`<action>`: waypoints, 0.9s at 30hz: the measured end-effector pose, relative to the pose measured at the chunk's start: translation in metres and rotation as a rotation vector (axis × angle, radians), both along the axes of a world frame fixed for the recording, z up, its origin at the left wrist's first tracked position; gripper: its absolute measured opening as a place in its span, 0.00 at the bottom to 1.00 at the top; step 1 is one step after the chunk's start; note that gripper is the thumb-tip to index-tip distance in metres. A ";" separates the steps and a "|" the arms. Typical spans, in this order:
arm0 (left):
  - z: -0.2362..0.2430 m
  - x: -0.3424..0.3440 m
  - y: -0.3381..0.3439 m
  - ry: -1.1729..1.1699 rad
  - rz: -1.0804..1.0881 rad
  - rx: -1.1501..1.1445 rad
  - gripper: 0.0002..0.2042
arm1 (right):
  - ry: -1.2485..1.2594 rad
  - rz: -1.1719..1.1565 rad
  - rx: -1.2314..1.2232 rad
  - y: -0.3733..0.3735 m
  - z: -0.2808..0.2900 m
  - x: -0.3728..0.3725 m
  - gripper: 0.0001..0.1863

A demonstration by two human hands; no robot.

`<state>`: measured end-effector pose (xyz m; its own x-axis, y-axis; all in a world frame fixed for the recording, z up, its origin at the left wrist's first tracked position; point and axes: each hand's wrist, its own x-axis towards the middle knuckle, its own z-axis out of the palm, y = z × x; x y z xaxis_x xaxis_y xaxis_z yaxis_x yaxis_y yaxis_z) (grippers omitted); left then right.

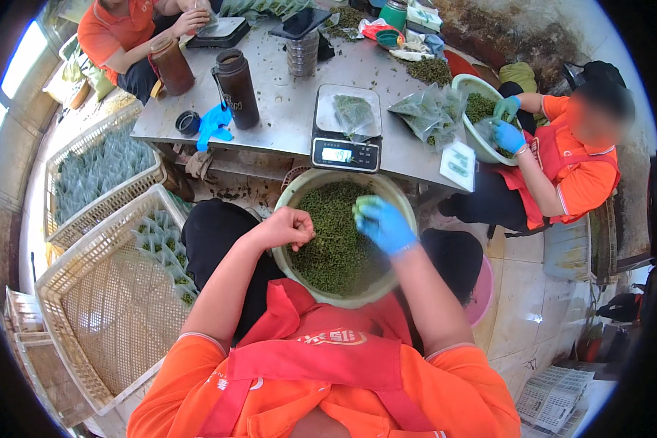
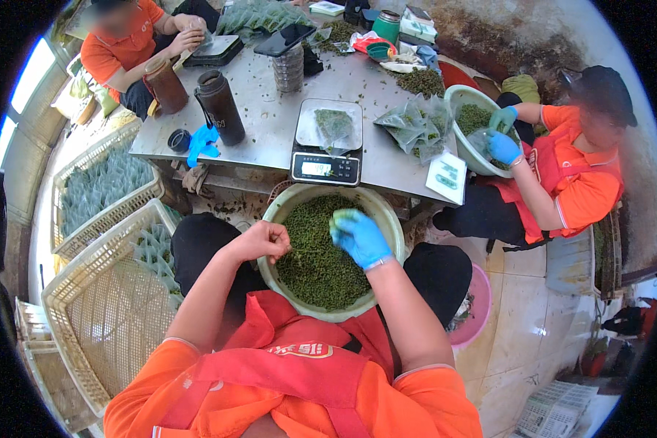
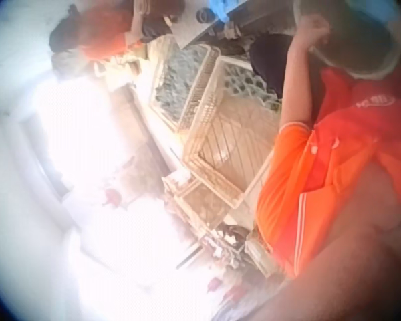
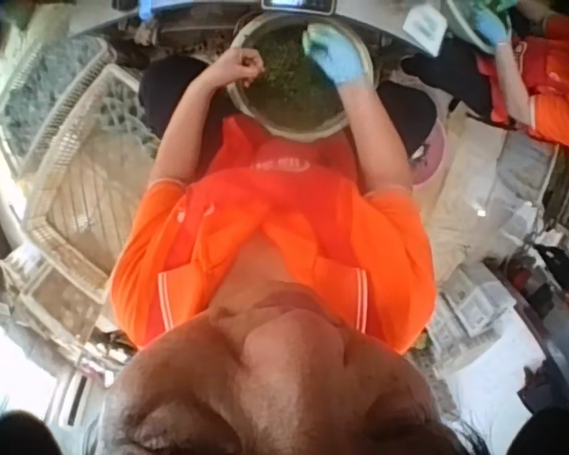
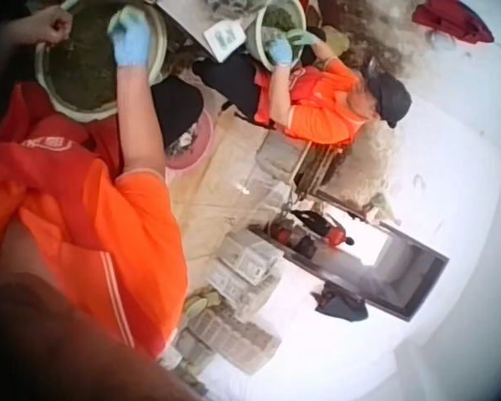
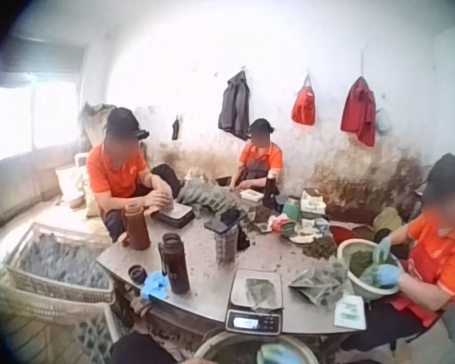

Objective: The person scoops green tea leaves from a bowl into small plastic bags, weighs each bag on a digital scale, and places the filled bags into a crate. The process is repeated continuously.

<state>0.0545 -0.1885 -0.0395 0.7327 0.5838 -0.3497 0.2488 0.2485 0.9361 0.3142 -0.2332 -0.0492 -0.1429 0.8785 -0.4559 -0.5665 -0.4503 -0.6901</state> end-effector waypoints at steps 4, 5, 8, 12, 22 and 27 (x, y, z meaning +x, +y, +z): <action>0.002 0.003 0.001 -0.021 0.025 0.004 0.03 | 0.374 -0.342 0.159 0.086 0.030 -0.008 0.10; 0.000 0.004 -0.001 -0.033 0.037 0.010 0.03 | 0.435 -0.306 0.140 0.091 0.039 -0.008 0.11; 0.004 0.003 0.000 -0.011 0.072 0.041 0.03 | 0.252 -0.323 0.147 0.078 0.037 -0.005 0.13; 0.010 0.007 0.002 -0.092 0.150 -0.006 0.04 | -0.237 -0.047 0.124 0.014 0.015 -0.006 0.20; -0.001 0.024 -0.004 -0.163 0.373 -0.001 0.05 | 0.068 0.055 0.097 -0.006 -0.006 -0.055 0.07; -0.002 0.023 -0.009 -0.149 0.315 0.045 0.06 | 0.229 0.211 0.012 -0.010 -0.003 -0.049 0.04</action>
<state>0.0773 -0.1978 -0.0420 0.5554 0.8018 -0.2208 0.0260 0.2487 0.9682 0.2655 -0.2429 -0.0522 -0.4208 0.8235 -0.3804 -0.6026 -0.5672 -0.5613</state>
